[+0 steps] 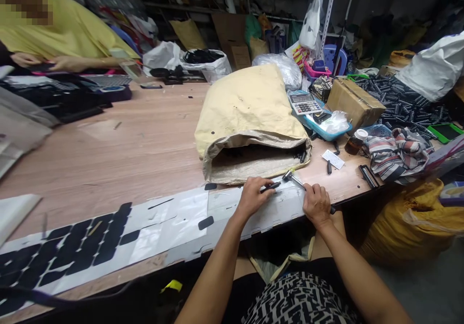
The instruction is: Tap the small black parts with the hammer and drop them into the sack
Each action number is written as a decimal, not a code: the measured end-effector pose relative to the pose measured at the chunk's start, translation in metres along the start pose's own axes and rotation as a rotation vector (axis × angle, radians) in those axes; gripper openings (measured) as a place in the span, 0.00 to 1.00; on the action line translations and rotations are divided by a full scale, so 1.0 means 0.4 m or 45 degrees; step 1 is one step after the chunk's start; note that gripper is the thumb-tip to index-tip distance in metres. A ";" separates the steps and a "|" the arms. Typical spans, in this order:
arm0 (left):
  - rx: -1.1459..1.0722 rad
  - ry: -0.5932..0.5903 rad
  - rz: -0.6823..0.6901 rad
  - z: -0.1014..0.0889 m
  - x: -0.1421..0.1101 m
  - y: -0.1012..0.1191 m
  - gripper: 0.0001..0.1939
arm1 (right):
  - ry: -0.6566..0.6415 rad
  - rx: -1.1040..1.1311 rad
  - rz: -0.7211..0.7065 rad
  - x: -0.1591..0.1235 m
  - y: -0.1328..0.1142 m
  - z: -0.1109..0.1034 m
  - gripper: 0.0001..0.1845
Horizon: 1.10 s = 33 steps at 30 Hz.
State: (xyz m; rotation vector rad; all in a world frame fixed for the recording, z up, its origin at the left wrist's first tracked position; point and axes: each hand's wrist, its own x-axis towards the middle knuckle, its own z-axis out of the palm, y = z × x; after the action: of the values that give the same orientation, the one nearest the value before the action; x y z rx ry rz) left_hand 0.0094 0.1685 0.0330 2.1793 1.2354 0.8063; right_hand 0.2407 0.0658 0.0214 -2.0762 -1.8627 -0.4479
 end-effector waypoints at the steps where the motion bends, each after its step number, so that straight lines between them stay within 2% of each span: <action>1: -0.036 -0.004 0.022 0.010 -0.027 0.008 0.10 | 0.004 -0.001 -0.001 0.000 0.001 0.001 0.16; 4: -0.099 -0.001 -0.028 0.043 -0.074 0.020 0.13 | 0.026 -0.002 -0.003 0.000 0.003 0.004 0.17; 7: -0.115 0.022 -0.071 0.066 -0.085 0.018 0.16 | 0.042 -0.001 -0.010 -0.002 0.005 0.005 0.17; 11: -0.175 0.045 -0.044 0.073 -0.083 0.012 0.22 | 0.058 0.020 -0.012 -0.003 0.008 0.006 0.17; 14: -0.203 0.045 -0.056 0.070 -0.084 0.012 0.24 | 0.063 0.082 -0.012 0.002 0.015 0.001 0.17; 19: -0.260 0.088 -0.080 0.069 -0.083 0.016 0.28 | 0.013 0.431 0.032 0.001 0.019 -0.033 0.19; 25: -0.350 0.122 -0.116 0.070 -0.080 0.012 0.31 | -0.091 1.000 0.150 -0.057 -0.018 -0.095 0.17; 29: -0.350 0.119 -0.162 0.067 -0.079 0.017 0.31 | -0.180 1.083 0.131 -0.094 -0.042 -0.125 0.16; 33: -0.335 0.110 -0.195 0.064 -0.077 0.023 0.31 | -0.165 1.060 0.078 -0.108 -0.057 -0.141 0.17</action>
State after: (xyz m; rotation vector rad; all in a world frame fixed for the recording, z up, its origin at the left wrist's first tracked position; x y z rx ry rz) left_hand 0.0200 0.1338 0.0136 1.8347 1.2434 0.9490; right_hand 0.2125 0.0051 0.0541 -1.5871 -1.6324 0.4317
